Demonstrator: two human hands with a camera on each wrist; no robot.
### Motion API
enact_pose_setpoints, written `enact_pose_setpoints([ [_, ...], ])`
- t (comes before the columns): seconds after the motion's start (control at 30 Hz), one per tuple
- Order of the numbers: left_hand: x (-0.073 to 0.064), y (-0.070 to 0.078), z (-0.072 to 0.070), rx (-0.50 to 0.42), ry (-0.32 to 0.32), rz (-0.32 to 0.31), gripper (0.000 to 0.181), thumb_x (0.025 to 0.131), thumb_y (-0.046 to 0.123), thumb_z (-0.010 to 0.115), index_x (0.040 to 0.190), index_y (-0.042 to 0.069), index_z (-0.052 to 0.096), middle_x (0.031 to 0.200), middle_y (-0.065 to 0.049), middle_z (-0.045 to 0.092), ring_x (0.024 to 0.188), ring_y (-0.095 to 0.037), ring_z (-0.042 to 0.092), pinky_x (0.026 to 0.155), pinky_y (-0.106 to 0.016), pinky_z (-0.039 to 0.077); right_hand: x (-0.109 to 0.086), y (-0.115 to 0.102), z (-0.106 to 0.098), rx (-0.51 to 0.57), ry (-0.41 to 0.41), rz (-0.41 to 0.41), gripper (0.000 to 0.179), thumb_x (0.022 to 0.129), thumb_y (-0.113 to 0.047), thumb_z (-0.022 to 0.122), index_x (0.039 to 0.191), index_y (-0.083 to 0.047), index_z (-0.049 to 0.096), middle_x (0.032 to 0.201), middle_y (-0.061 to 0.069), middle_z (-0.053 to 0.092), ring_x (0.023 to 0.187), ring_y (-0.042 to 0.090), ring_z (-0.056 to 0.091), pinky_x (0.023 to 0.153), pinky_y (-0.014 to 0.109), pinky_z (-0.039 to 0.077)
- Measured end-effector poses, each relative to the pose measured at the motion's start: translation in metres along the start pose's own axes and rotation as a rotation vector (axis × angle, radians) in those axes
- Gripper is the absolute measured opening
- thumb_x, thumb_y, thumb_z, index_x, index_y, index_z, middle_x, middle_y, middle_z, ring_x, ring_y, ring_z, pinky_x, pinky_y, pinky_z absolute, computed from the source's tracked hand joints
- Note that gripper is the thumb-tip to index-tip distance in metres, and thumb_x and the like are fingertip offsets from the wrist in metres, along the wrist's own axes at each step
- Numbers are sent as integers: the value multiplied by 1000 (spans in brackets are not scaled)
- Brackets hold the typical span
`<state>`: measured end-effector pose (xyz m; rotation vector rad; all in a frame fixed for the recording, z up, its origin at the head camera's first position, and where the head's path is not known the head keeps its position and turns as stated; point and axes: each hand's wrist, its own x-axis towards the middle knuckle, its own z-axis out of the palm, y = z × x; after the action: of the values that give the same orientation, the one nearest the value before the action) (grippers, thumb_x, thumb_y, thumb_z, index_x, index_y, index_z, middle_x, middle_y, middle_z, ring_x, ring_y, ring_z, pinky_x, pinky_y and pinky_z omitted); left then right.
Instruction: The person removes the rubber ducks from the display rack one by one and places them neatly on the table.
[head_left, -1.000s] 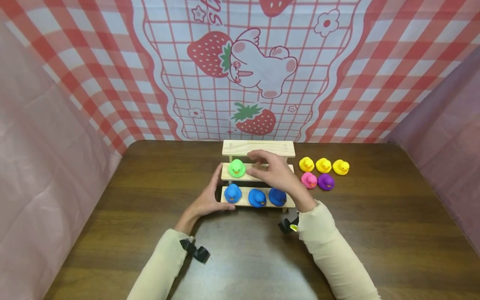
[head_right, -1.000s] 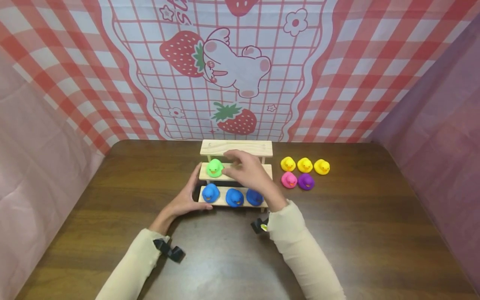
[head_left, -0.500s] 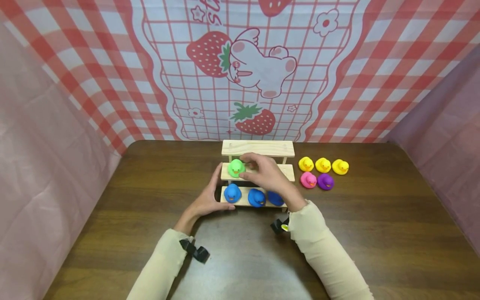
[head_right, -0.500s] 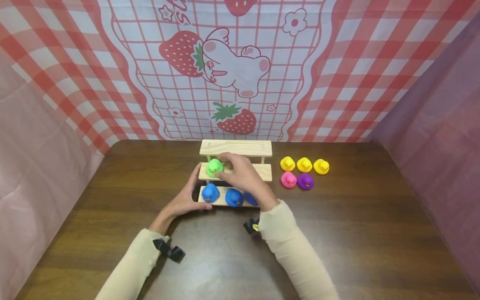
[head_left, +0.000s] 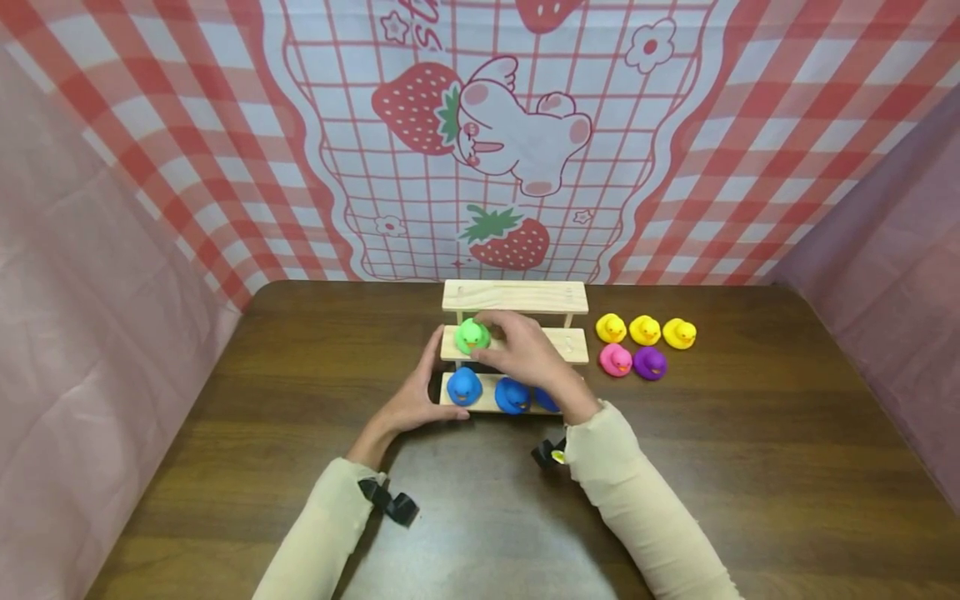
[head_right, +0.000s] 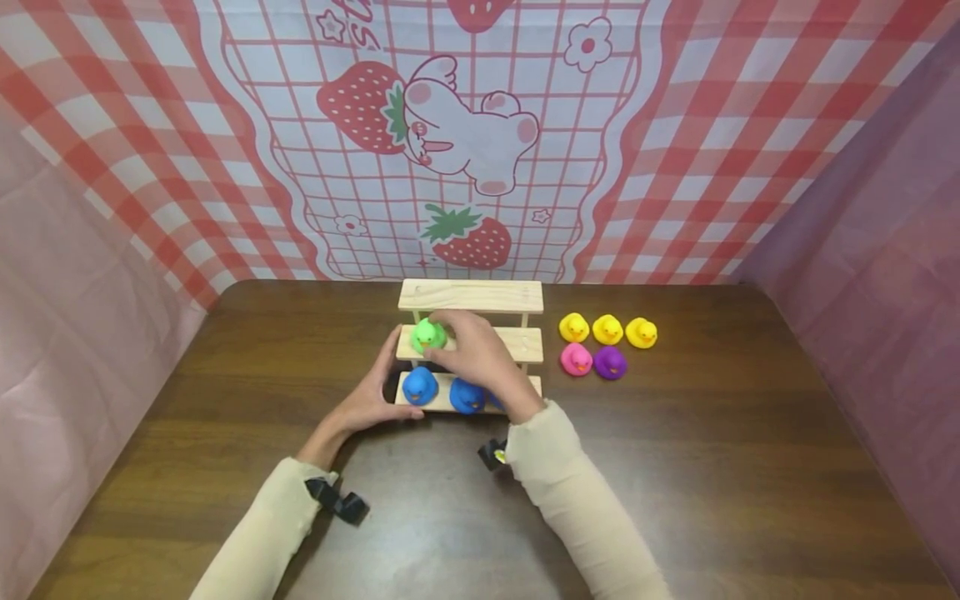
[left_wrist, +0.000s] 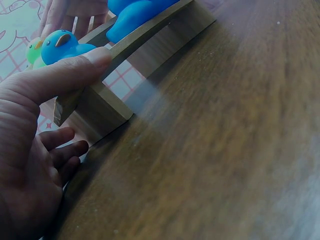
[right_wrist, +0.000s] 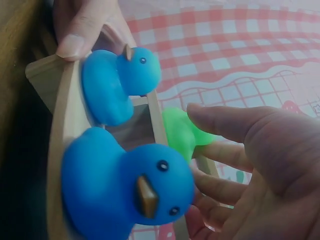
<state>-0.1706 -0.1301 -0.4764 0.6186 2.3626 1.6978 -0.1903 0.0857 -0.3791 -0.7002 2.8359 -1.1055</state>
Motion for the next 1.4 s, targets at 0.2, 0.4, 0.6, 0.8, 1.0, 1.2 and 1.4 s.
enact_pose_setpoints([
  [0.2, 0, -1, 0, 6, 3, 4, 131, 71, 8, 89, 162, 23, -4, 146, -21, 49, 133, -34, 47, 119, -57, 26, 2, -1, 6, -51, 29, 19, 50, 85, -25, 79, 129, -7, 65, 131, 14, 67, 123, 31, 61, 106, 49, 48],
  [0.4, 0, -1, -1, 7, 2, 3, 130, 72, 8, 88, 162, 28, -4, 146, -22, 49, 133, -34, 47, 118, -57, 28, 2, -6, 10, -89, 65, 73, 48, 86, -28, 78, 129, -10, 66, 129, 13, 68, 120, 30, 62, 103, 49, 50],
  [0.6, 0, 0, 0, -2, 4, 0, 130, 72, 7, 88, 162, 30, -3, 143, -21, 51, 132, -33, 48, 118, -55, 28, 1, -7, 13, -120, 101, 85, 46, 86, -30, 78, 128, -12, 67, 128, 11, 69, 118, 29, 63, 100, 49, 51],
  [0.8, 0, -1, 0, 4, 6, -3, 130, 72, 7, 88, 162, 27, -3, 143, -21, 51, 131, -33, 48, 118, -54, 29, 0, -6, 13, -121, 116, 73, 45, 86, -30, 78, 126, -12, 68, 127, 11, 70, 117, 30, 64, 98, 48, 52],
  [1.0, 1, -2, -1, 11, 2, 0, 130, 72, 8, 88, 162, 25, -4, 144, -21, 50, 131, -33, 48, 118, -55, 28, -2, -5, 12, -103, 137, 54, 44, 85, -28, 79, 124, -12, 69, 124, 11, 71, 114, 29, 66, 97, 47, 53],
  [1.2, 1, -3, 0, 5, 2, 5, 130, 72, 8, 88, 162, 24, -3, 146, -21, 49, 132, -33, 47, 119, -57, 26, -7, -5, 8, -75, 157, 39, 45, 83, -28, 81, 123, -11, 70, 122, 11, 72, 110, 28, 67, 94, 46, 54],
  [1.4, 1, -3, 1, -1, 0, 22, 131, 71, 7, 88, 162, 29, -3, 147, -20, 48, 133, -33, 47, 121, -57, 24, -13, -1, 2, -59, 165, 30, 44, 83, -26, 81, 123, -9, 70, 123, 12, 72, 114, 30, 66, 99, 48, 53],
])
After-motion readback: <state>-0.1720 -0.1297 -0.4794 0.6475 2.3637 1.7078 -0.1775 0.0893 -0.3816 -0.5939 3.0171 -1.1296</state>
